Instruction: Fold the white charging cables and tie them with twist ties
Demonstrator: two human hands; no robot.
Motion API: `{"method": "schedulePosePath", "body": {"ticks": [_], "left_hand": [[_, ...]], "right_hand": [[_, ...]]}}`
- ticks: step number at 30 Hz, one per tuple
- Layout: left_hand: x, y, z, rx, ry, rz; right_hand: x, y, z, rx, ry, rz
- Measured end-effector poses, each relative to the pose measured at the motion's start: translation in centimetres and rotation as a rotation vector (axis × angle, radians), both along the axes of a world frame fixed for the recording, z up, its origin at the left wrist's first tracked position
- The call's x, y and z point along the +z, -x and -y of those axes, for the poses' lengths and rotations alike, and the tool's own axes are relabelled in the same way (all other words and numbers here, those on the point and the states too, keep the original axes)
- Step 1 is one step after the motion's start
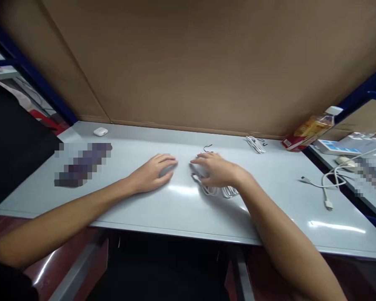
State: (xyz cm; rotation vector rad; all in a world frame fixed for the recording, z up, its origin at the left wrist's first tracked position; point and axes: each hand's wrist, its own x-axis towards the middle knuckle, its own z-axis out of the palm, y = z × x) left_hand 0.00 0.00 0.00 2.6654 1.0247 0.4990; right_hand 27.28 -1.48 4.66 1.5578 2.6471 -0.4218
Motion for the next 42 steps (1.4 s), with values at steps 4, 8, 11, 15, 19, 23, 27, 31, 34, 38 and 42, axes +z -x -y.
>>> {"method": "schedulePosePath", "body": {"ticks": [4,8,11,15,19,23,27,31,34,38,42], "left_hand": [[0.5,-0.9,0.9,-0.191,-0.011,0.151],[0.3,-1.0,0.9,-0.201,0.052,0.172],[0.2,-0.4,0.3,-0.185,0.116,0.221],[0.5,0.0,-0.2,-0.18,0.139,0.214],[0.6,0.0,-0.2,-0.144,0.178,0.231],[0.3,0.0,-0.2,-0.151,0.196,0.252],[0.1,0.1,-0.4,-0.149,0.193,0.249],[-0.1,0.2,-0.6,-0.168,0.179,0.246],[-0.2,0.2,-0.7,-0.171,0.155,0.26],[-0.3,0.2,-0.8,-0.181,0.171,0.277],[-0.3,0.2,-0.9,-0.195,0.174,0.291]], "right_hand": [[-1.2,3.2,0.9,0.045,-0.061,-0.206],[-0.4,3.5,1.2,0.061,-0.009,-0.303],[1.0,2.0,0.7,-0.028,-0.069,-0.337],[1.8,-0.6,-0.5,-0.113,-0.04,-0.188],[1.1,-0.8,-1.0,-0.061,0.173,-0.114],[0.4,1.1,-0.7,-0.085,0.161,-0.208],[-0.2,2.4,-0.5,-0.117,0.149,-0.387],[-0.1,3.0,-0.3,-0.16,0.362,-0.678],[0.3,3.2,0.0,-0.168,0.533,-0.81],[0.1,3.1,0.0,-0.141,0.504,-0.851],[-1.0,3.3,-0.2,-0.127,0.448,-0.834]]}}
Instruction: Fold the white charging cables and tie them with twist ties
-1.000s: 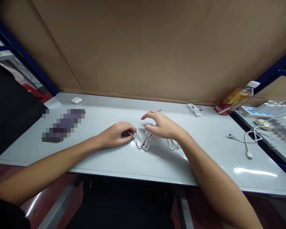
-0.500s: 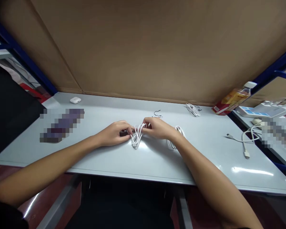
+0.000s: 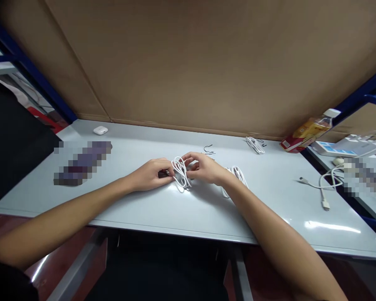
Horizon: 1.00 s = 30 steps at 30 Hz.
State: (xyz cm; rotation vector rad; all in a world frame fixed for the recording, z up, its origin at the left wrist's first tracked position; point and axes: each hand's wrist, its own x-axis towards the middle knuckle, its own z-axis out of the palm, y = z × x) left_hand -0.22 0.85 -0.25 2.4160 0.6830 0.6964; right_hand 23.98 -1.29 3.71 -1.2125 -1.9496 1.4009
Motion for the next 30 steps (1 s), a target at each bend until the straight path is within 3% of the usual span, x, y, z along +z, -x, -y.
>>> {"method": "schedulePosePath", "body": {"ticks": [9,13,21,25,30], "left_hand": [[0.2,0.0,0.1,0.008,0.045,0.028],[0.4,0.3,-0.1,0.04,0.08,0.017],[2.0,2.1,-1.6,0.14,0.292,-0.016],[3.4,2.9,-1.8,0.203,0.392,0.117],[3.1,3.0,-2.1,0.267,0.558,0.32]], "right_hand": [[0.0,0.1,0.1,-0.059,-0.208,0.113],[0.3,-0.3,0.1,-0.114,-0.218,0.185],[0.8,-0.7,-0.1,-0.411,-0.491,0.673],[1.4,-1.8,-0.6,-0.516,-0.444,0.5],[2.0,-1.9,-0.6,-0.455,-0.062,0.068]]}}
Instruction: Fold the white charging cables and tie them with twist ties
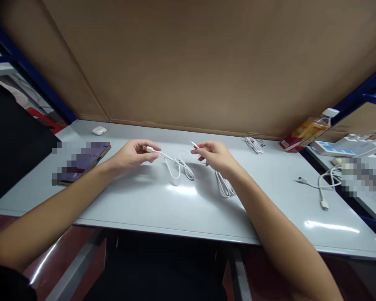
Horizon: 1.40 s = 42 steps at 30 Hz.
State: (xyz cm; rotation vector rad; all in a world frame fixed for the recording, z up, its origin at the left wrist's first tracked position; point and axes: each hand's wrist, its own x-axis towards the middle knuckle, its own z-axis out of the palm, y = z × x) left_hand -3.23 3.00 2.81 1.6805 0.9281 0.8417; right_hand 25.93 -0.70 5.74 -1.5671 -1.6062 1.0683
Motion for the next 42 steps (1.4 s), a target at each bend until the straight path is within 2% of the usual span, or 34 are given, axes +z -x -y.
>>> {"method": "schedulePosePath", "body": {"ticks": [3,5,7,14,20,26,35,42], "left_hand": [[-1.5,-0.7,-0.3,-0.034,0.102,0.193],[-2.5,-1.3,-0.4,-0.098,0.178,0.207],[-3.1,-1.8,-0.2,-0.153,0.176,0.132],[-2.6,-2.3,1.1,-0.258,-0.025,-0.172],[-2.2,-2.3,1.3,-0.309,-0.057,-0.212],[-2.0,-2.2,1.5,-0.309,-0.147,-0.222],[-2.9,-2.4,1.4,-0.291,-0.35,-0.249],[-3.0,-2.4,1.3,-0.286,-0.372,-0.257]], "right_hand": [[-0.1,1.2,0.5,0.078,0.14,-0.178],[-0.6,2.2,0.9,0.14,0.189,-0.296],[-1.3,3.1,1.2,0.192,0.194,-0.386],[-3.1,4.6,1.7,0.244,0.191,-0.466],[-3.0,4.8,1.8,0.23,0.201,-0.489],[-3.3,4.5,1.8,0.299,0.123,-0.412],[-3.9,4.4,1.7,0.257,-0.196,-0.104],[-3.5,4.5,1.8,0.253,-0.236,-0.043]]}}
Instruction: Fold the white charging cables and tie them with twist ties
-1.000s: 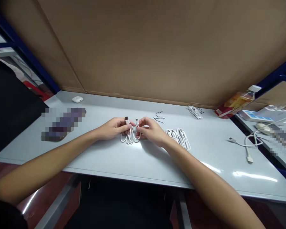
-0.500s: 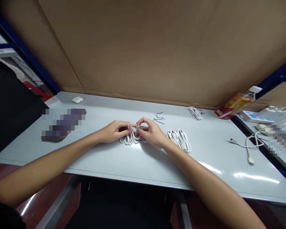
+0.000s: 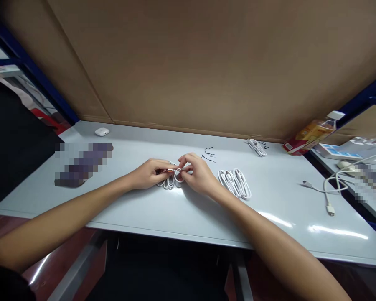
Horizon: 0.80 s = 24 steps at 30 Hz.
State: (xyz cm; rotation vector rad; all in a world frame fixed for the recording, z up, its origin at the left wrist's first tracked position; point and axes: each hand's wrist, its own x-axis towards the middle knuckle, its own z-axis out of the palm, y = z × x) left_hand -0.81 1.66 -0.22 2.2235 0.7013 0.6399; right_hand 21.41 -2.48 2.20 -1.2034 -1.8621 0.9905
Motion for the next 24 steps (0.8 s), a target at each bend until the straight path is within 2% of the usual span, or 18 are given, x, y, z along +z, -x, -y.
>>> {"method": "schedulePosePath", "body": {"ticks": [10,20,24], "left_hand": [[0.05,0.01,0.07,-0.013,0.003,0.013],[0.65,-0.19,0.4,-0.015,-0.008,0.015],[0.45,-0.3,0.57,-0.021,0.006,0.039]], "right_hand": [[0.47,0.25,0.28,0.002,0.003,0.023],[0.23,0.1,0.16,0.003,0.027,-0.003],[0.12,0.2,0.23,0.013,0.035,-0.041]]}}
